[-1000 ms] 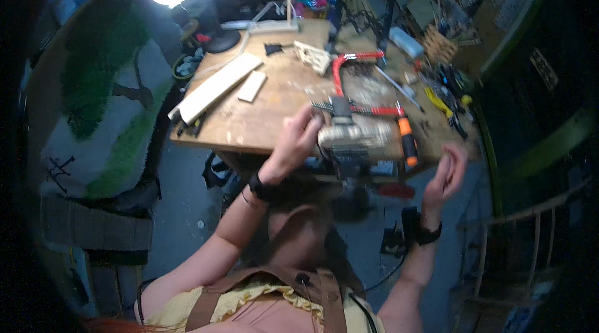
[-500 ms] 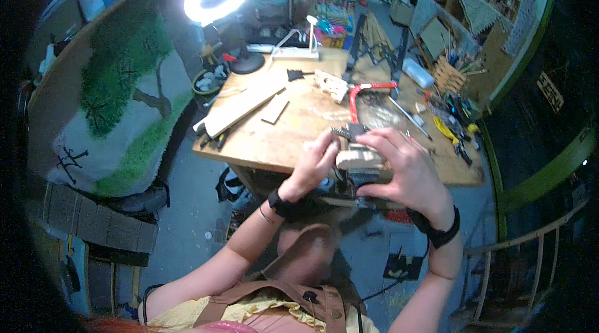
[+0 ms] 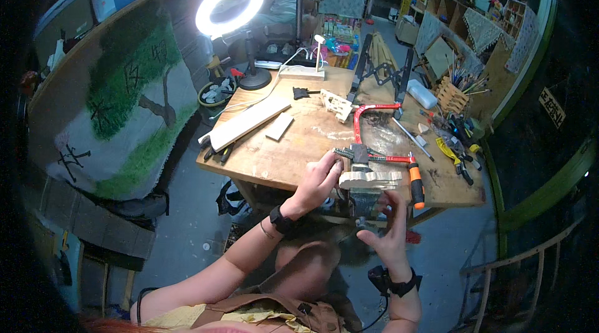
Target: The person works on a wooden project, handling a wooden object secured in a vise and using various small tools on the workbench to shape or fit parts.
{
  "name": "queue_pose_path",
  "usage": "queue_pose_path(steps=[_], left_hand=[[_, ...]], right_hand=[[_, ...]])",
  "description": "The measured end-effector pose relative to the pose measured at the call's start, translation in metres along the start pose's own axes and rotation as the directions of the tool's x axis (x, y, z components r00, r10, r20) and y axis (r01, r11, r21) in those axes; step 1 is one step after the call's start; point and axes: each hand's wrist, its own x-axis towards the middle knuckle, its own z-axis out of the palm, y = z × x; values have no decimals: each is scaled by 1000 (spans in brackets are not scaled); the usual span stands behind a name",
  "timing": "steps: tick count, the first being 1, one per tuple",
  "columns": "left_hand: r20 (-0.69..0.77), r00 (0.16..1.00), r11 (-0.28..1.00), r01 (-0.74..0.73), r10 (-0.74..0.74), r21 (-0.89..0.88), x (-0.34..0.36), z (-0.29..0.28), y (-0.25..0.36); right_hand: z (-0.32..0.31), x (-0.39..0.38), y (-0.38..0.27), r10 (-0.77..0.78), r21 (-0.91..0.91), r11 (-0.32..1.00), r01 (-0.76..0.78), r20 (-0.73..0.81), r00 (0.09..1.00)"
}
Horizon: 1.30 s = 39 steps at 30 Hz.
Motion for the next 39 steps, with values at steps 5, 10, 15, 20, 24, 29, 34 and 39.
queue_pose_path(steps=[5, 10, 15, 20, 24, 29, 34, 39], left_hand=[[12, 1000, 1000, -15, 15, 20, 2, 1, 1], [-6, 1000, 1000, -27, 27, 15, 0, 1, -8], [-3, 1000, 999, -15, 15, 32, 1, 1, -4], [-8, 999, 998, -38, 39, 54, 1, 2, -7], [-19, 999, 997, -32, 34, 70, 0, 1, -5], [-5, 1000, 995, -10, 11, 98, 2, 2, -6], [-61, 995, 996, -71, 75, 56, 3, 4, -7], [-43, 999, 997, -18, 21, 70, 3, 3, -5]], right_hand=[[1, 17, -1, 108, 306, 940, -152, 155, 982], [21, 30, -20, 94, 453, 878, -154, 152, 984], [24, 33, -31, 148, 327, 921, -214, 216, 965], [30, 30, -29, 169, 250, 947, -204, 154, 974], [37, 25, -29, 175, 212, 959, -187, 76, 982], [42, 19, -21, 273, 213, 940, -266, -5, 962], [45, 19, -23, 246, 192, 952, -239, -12, 969], [38, 24, -28, 292, 167, 940, -299, 68, 954]])
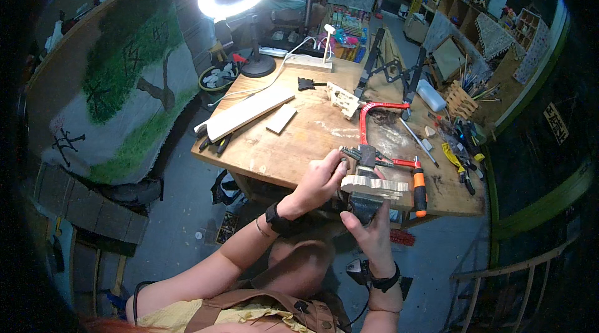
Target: The person works on a wooden project, handling a wooden object secured in a vise and using various small tools on the workbench to shape or fit parts.
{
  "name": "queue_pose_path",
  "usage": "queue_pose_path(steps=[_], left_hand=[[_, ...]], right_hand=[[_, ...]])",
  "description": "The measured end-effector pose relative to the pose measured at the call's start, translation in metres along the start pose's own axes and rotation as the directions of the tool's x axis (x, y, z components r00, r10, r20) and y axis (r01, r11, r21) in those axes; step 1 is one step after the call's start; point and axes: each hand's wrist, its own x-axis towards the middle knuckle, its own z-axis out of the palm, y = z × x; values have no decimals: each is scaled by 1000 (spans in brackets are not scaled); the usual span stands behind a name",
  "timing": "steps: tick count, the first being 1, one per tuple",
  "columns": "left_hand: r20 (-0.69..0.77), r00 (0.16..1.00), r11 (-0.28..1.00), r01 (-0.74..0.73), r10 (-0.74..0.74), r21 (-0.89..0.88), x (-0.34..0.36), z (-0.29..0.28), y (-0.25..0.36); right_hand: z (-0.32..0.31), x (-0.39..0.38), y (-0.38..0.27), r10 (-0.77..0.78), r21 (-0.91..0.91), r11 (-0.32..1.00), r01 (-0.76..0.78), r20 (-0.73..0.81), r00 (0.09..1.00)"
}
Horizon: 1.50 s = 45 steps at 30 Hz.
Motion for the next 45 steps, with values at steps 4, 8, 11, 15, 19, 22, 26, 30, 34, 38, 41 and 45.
queue_pose_path(steps=[4, 8, 11, 15, 19, 22, 26, 30, 34, 38, 41, 45], left_hand=[[4, 999, 999, 32, -32, -27, -1, -1, 1], [8, 999, 997, 42, -41, -57, 0, 2, 1], [-6, 1000, 997, 3, -3, -80, 0, 2, -2], [14, 1000, 997, 20, -19, -72, 0, -2, 0], [14, 999, 996, 43, -42, -73, 2, 0, -3], [54, 996, 994, 80, -77, -71, 3, -1, -2], [81, 991, 984, 118, -108, -132, 5, -2, 2], [115, 978, 975, 187, -174, -118, 6, -4, 1], [171, 958, 955, 255, -229, -151, 9, -7, 4], [177, 959, 958, 246, -220, -146, 10, -8, 7], [160, 962, 958, 245, -221, -150, 9, -8, 7], [139, 969, 961, 226, -205, -159, 6, -7, 5]], right_hand=[[-3, 5, -7, -38, 39, 999, 34, 117, 992], [-13, 4, -4, 137, -11, 991, -137, 120, 983], [-13, 6, 1, 102, -64, 993, -96, 101, 990], [-5, 4, -8, 53, -53, 997, -48, 104, 993], [-5, 3, -6, -14, -79, 997, 23, 118, 993], [-10, 1, 0, 95, -167, 982, -84, 60, 994], [-6, 3, 3, 2, -169, 986, 4, 38, 999], [-13, 0, 2, 108, -244, 966, -89, 67, 992], [-6, 3, -2, -67, -164, 983, 80, 86, 994], [-5, 2, -4, 11, -146, 989, -1, 67, 998], [-8, 2, -5, 75, -106, 992, -66, 85, 994], [-9, 0, -6, 180, -95, 980, -173, 80, 980]])
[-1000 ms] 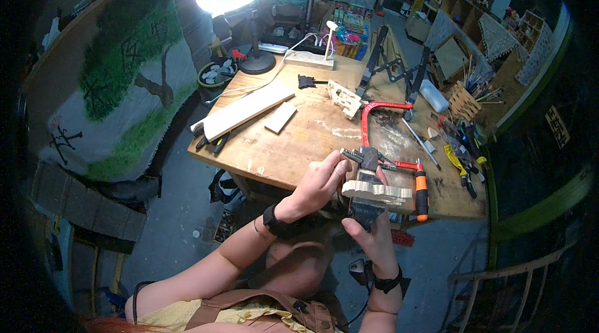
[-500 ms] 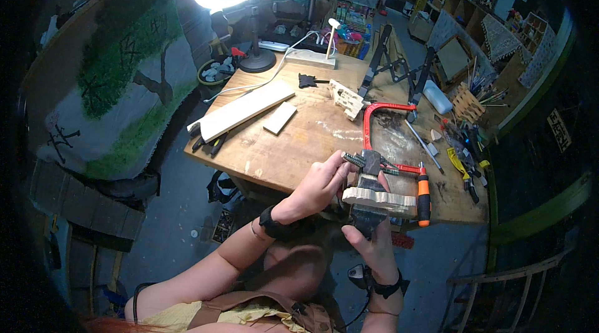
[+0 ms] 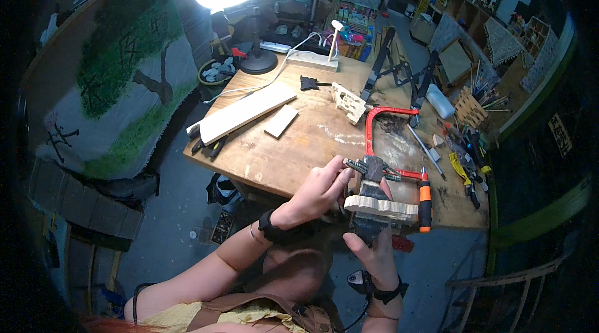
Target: The person works on a wooden project, handling a wooden object secured in a vise and using various small tools on the workbench to shape or fit parts.
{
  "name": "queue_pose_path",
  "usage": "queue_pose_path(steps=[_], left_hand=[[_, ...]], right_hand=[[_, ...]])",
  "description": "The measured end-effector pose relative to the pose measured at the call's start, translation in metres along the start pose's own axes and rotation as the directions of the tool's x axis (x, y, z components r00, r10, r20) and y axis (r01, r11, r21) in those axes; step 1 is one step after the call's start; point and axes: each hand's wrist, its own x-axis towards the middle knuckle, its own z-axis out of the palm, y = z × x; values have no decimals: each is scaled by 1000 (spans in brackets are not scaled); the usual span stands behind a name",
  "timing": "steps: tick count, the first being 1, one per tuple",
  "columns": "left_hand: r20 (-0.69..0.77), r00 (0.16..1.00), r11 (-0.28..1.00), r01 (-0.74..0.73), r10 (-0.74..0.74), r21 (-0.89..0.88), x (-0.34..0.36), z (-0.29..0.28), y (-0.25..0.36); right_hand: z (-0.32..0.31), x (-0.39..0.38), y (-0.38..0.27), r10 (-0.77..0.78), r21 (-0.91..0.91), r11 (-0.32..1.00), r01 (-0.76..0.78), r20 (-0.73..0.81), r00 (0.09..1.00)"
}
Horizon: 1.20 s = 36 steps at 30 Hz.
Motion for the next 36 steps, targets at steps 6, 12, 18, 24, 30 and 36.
queue_pose_path(steps=[6, 12, 18, 24, 30, 36], left_hand=[[-96, 984, 980, -132, 147, 149, -3, 7, -3], [-132, 979, 980, -137, 157, 146, -2, 7, -4], [-75, 991, 987, -101, 111, 125, 0, 5, -4], [-14, 998, 998, -57, 57, 15, 3, 2, -5], [36, 999, 1000, -2, 2, -2, 4, 0, -2], [22, 1000, 1000, 19, -19, -16, 4, 0, -3]], right_hand=[[-7, 1, 13, 13, 33, 999, -13, -11, 1000], [2, 3, 1, -113, 48, 992, 113, -1, 994], [-6, 1, 9, 4, -4, 1000, -4, -9, 1000], [-9, 0, 14, 21, -31, 999, -21, -18, 1000], [2, 3, 4, -120, 35, 992, 120, -15, 993], [4, 3, -1, -120, -29, 992, 119, -31, 992]])
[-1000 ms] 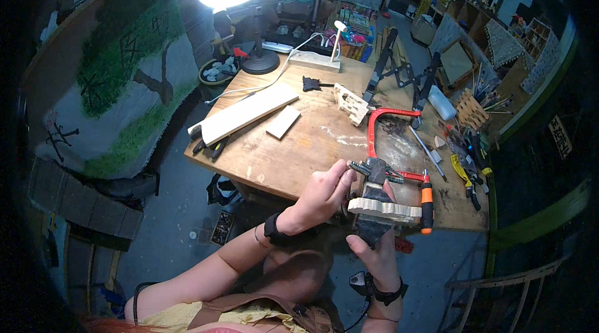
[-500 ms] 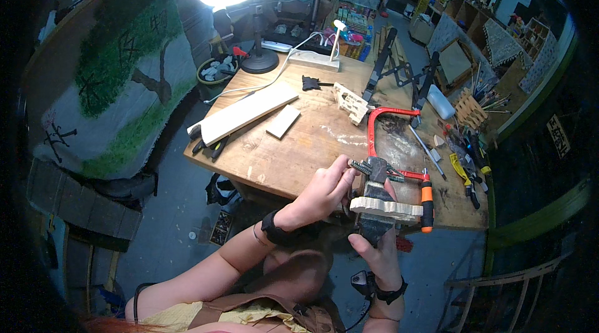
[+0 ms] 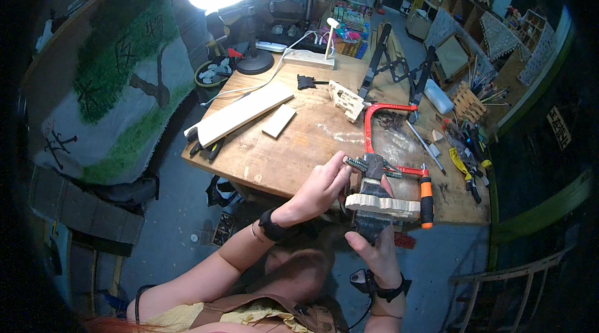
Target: The person works on a wooden project, handling a wooden object secured in a vise and using various small tools on the workbench to shape or fit parts.
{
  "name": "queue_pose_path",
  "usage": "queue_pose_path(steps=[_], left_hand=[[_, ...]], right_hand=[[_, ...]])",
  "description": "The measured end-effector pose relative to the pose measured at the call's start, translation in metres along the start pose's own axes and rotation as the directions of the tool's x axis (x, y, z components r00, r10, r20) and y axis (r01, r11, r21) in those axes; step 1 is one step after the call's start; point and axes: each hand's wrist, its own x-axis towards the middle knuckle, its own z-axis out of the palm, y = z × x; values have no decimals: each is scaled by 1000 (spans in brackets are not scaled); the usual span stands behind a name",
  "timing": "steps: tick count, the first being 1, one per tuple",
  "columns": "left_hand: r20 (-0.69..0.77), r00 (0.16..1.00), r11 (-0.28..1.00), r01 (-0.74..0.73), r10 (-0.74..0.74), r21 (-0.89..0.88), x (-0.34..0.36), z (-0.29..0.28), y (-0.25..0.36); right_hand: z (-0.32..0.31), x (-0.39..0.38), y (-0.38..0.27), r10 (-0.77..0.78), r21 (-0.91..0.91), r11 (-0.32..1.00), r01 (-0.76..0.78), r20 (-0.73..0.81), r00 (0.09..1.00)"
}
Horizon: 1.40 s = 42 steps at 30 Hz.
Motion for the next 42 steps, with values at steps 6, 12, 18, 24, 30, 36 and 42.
queue_pose_path(steps=[6, 12, 18, 24, 30, 36, 42], left_hand=[[-8, 999, 999, -45, 44, -7, 0, -1, 2], [-85, 987, 987, -131, 139, 97, -3, 2, -2], [-84, 991, 992, -96, 102, 79, -2, 4, -1], [-59, 997, 997, -53, 56, 52, 0, 2, -3], [7, 1000, 1000, -6, 6, -14, 2, -1, 1], [-27, 998, 998, -62, 63, 31, 0, 2, -1], [-35, 988, 986, -144, 147, 79, 1, 2, -8]], right_hand=[[0, 2, 3, -54, 87, 995, 51, 35, 998], [-2, -2, 2, 28, 92, 995, -30, 29, 999], [-4, -6, 3, 141, 67, 988, -141, 8, 990], [-5, -4, 4, 158, 69, 985, -159, 14, 987], [-5, -5, 2, 191, 68, 979, -192, 22, 981], [-6, -5, 7, 143, 30, 989, -143, 1, 990], [-4, -4, 3, 111, 18, 994, -111, 13, 994]])
